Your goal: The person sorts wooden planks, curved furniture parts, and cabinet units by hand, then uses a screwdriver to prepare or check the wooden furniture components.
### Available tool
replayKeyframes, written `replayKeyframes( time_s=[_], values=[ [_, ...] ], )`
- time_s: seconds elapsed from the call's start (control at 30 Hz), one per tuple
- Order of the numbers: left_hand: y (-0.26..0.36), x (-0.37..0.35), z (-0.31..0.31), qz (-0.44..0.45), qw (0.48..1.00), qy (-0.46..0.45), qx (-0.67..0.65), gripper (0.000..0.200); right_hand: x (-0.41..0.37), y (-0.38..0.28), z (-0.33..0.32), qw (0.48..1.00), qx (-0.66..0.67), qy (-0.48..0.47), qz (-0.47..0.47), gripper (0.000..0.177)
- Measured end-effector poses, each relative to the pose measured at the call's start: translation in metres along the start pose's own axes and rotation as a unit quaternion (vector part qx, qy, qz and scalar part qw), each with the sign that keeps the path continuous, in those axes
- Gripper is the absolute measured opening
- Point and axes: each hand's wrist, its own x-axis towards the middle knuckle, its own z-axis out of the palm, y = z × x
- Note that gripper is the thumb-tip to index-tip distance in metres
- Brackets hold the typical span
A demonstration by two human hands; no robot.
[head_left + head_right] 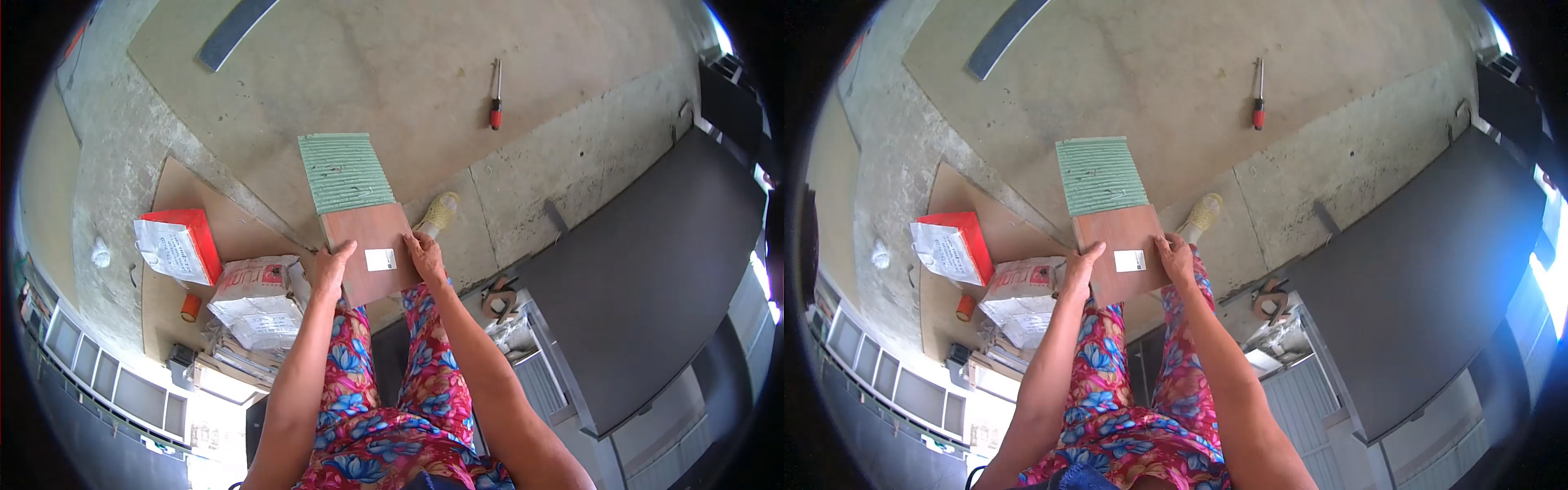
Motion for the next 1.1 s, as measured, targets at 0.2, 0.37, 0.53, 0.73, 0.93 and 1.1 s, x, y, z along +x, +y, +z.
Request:
replayKeyframes(
  time_s=[0.2,0.37,0.53,0.73,0.93,1.1],
  values=[
    [-0.013,0.006,0.029,0.043,0.996,0.073,-0.032,0.043,0.052,-0.012,-0.014,0.991,-0.131,-0.009,-0.010,0.042],
    [-0.020,0.012,0.067,0.105,0.985,0.125,-0.051,0.036,0.139,0.014,-0.046,0.983,-0.174,0.019,-0.059,0.038],
    [-0.023,0.026,0.106,0.101,0.980,0.167,-0.030,0.029,0.223,0.020,-0.104,0.950,-0.264,0.059,-0.155,0.035],
    [-0.007,0.023,0.148,0.089,0.977,0.182,-0.070,0.034,0.322,0.022,-0.174,0.944,-0.282,0.088,-0.146,0.035],
    [-0.002,0.027,0.162,0.098,0.969,0.214,-0.069,0.028,0.360,-0.031,-0.191,0.949,-0.258,0.164,-0.080,0.033],
    [-0.006,0.035,0.167,0.106,0.966,0.219,-0.083,0.029,0.398,-0.029,-0.201,0.918,-0.316,0.238,0.014,0.044]
  ],
)
